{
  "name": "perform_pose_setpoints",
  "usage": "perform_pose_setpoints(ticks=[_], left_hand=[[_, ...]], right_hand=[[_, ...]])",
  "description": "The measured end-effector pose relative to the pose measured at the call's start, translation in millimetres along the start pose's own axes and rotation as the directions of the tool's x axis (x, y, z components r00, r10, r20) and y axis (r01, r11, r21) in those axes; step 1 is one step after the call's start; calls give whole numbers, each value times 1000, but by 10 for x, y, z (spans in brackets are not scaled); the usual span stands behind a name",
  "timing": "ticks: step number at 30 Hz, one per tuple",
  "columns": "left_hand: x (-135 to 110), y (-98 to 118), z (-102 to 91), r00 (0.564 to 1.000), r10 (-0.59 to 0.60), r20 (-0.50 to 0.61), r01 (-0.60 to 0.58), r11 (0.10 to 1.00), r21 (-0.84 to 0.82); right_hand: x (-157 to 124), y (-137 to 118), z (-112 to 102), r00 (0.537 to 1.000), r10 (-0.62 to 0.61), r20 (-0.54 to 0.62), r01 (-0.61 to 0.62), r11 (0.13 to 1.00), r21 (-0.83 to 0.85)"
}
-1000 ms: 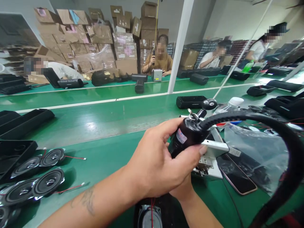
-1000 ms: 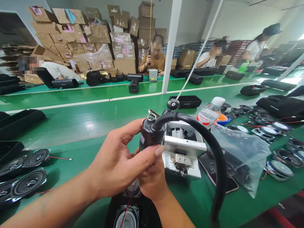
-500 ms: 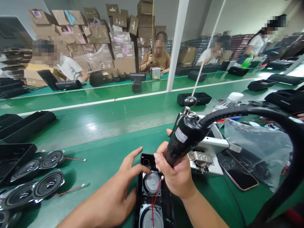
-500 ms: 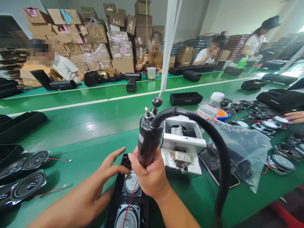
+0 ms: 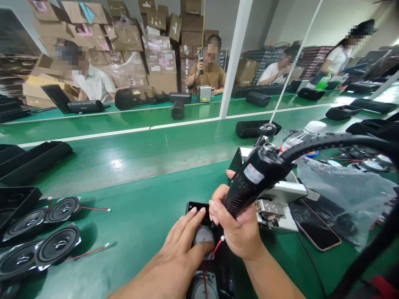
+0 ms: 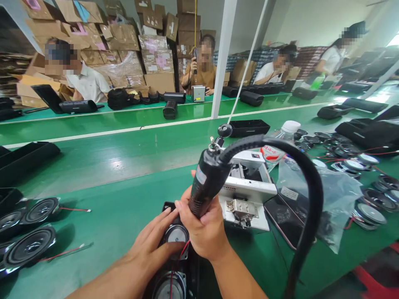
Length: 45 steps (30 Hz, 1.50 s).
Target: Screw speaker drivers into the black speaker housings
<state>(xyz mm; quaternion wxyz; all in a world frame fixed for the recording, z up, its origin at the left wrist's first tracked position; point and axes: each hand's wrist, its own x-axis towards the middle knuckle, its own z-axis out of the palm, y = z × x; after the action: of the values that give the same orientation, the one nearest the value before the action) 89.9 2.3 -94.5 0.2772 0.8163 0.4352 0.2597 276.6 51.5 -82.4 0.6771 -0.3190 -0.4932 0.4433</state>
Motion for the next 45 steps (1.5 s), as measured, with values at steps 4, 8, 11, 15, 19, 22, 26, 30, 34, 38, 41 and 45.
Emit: perform_pose_setpoints(ticks=[4, 8, 11, 15, 19, 22, 26, 30, 34, 38, 41, 45], left_hand=[[-31, 2, -39, 997, 48, 66, -51, 998, 44], [-59, 1, -100, 991, 99, 93, -105, 992, 66], [-64, 15, -150, 989, 106, 103, -115, 990, 87], [-65, 66, -212, 986, 108, 127, -118, 990, 74], [-61, 94, -206, 996, 26, 83, -32, 996, 81], [-28, 19, -160, 993, -115, -29, 115, 993, 22], [55, -115, -98, 956, -293, -18, 277, 922, -272], [75, -95, -62, 936, -350, -22, 318, 873, -371], [75, -41, 2, 933, -356, -55, 313, 876, -368], [130, -35, 109, 936, -341, -91, 285, 883, -372], [151, -28, 138, 939, -330, -95, 267, 876, -401], [124, -25, 122, 944, -321, -70, 256, 852, -456]], right_hand=[[-1, 33, -12, 1000, 19, 4, -20, 1000, 10], [-8, 34, -1, 1000, 22, 4, -22, 1000, 21], [-11, 11, 27, 1000, 20, -7, -19, 1000, 20], [13, -20, 53, 999, 23, -24, -22, 1000, 17], [15, -30, 75, 1000, 21, -20, -21, 1000, 17], [-22, -38, 97, 1000, -17, -18, 17, 1000, -10], [-72, -196, 44, 991, -129, -48, 128, 992, -17], [-45, -632, -187, 899, -368, -239, 352, 930, -108], [72, -948, -465, 782, -546, -301, 424, 820, -384], [120, -908, -576, 795, -556, -241, 419, 792, -444], [77, -841, -559, 821, -516, -243, 372, 807, -459], [-44, -851, -499, 889, -367, -273, 217, 864, -453]])
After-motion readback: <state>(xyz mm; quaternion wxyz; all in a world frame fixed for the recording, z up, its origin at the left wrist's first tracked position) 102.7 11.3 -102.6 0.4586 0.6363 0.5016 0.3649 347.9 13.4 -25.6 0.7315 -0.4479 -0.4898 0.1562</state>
